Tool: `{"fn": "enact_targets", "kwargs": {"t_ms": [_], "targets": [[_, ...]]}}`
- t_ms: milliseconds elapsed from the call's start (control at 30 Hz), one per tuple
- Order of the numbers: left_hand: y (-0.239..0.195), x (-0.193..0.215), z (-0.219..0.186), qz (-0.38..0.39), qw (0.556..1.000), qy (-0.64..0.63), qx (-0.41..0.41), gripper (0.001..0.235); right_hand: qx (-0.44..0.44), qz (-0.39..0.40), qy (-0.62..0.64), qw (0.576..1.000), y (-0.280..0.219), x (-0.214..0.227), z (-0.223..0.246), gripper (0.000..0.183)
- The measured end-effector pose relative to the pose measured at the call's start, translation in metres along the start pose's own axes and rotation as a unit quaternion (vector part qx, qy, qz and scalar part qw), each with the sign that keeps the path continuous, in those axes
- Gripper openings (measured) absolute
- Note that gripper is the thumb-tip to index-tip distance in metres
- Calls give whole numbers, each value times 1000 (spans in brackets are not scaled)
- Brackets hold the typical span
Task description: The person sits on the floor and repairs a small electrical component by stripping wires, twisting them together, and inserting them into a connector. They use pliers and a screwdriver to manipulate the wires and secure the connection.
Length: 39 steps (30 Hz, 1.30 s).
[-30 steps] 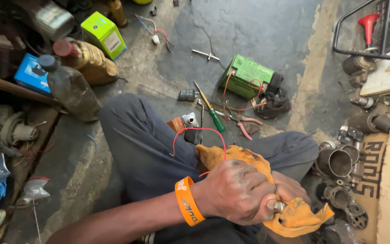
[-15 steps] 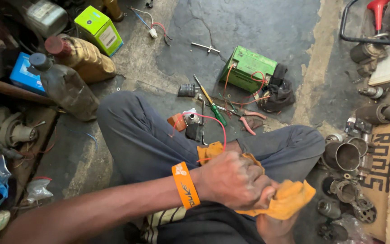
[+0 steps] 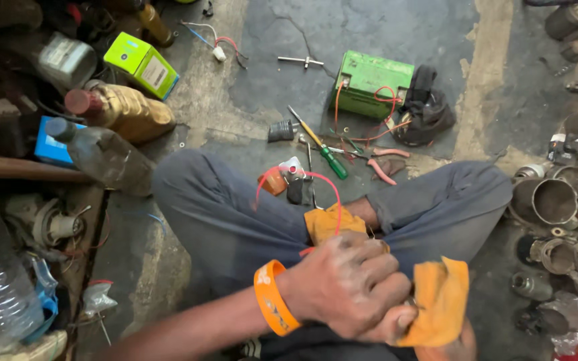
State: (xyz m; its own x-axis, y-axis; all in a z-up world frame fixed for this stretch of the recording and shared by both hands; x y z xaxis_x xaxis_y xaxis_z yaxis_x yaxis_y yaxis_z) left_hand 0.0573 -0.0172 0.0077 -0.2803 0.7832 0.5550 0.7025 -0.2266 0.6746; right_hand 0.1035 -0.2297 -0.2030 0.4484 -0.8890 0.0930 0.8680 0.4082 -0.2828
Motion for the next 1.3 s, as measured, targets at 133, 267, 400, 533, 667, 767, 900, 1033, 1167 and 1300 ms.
{"fn": "enact_targets", "kwargs": {"t_ms": [133, 267, 400, 533, 667, 767, 900, 1033, 1167, 1300], "targets": [[11, 12, -3, -51, 997, -55, 30, 21, -9, 16, 1, 1000, 8, 11, -4, 41], [9, 13, 1, -76, 994, -65, 36, 19, -3, 30, 1, 1000, 5, 11, -10, 48], [6, 13, 4, -90, 993, -70, 42, 18, 0, 39, 10, 999, 6, 15, -13, 55], [3, 14, 13, -102, 987, -91, 83, 17, -11, 37, 29, 999, 9, 23, -24, 62], [-20, -5, 54, -123, 918, -195, 324, 38, -12, 32, 99, 994, 7, 40, -31, 69], [-60, -53, 79, -117, 720, -418, 541, 56, 41, 66, 223, 972, 19, 62, -11, 75], [-76, -83, 64, -159, 477, -631, 592, 56, 115, 152, 274, 943, 42, 92, 27, 71], [-83, -94, 50, -145, 423, -650, 614, 60, 83, 58, 174, 980, 54, 121, 14, 34], [-93, -109, 54, -150, 436, -633, 622, 60, 74, 10, 95, 993, 51, 120, 27, 31], [-94, -108, 70, -186, 523, -582, 594, 63, 86, 120, -130, 980, 53, 55, 76, 50]]}}
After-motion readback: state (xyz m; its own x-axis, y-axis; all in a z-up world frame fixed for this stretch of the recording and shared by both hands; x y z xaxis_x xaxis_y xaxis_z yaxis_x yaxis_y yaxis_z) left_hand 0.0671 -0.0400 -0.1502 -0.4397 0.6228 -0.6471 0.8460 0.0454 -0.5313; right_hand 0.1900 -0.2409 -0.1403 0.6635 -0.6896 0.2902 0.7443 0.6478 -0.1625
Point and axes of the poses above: each hand's wrist, its own y-axis towards the middle knuckle, its own x-axis out of the back of the hand, z = x × y, the point moved 10 cm from there along y, towards the middle knuckle
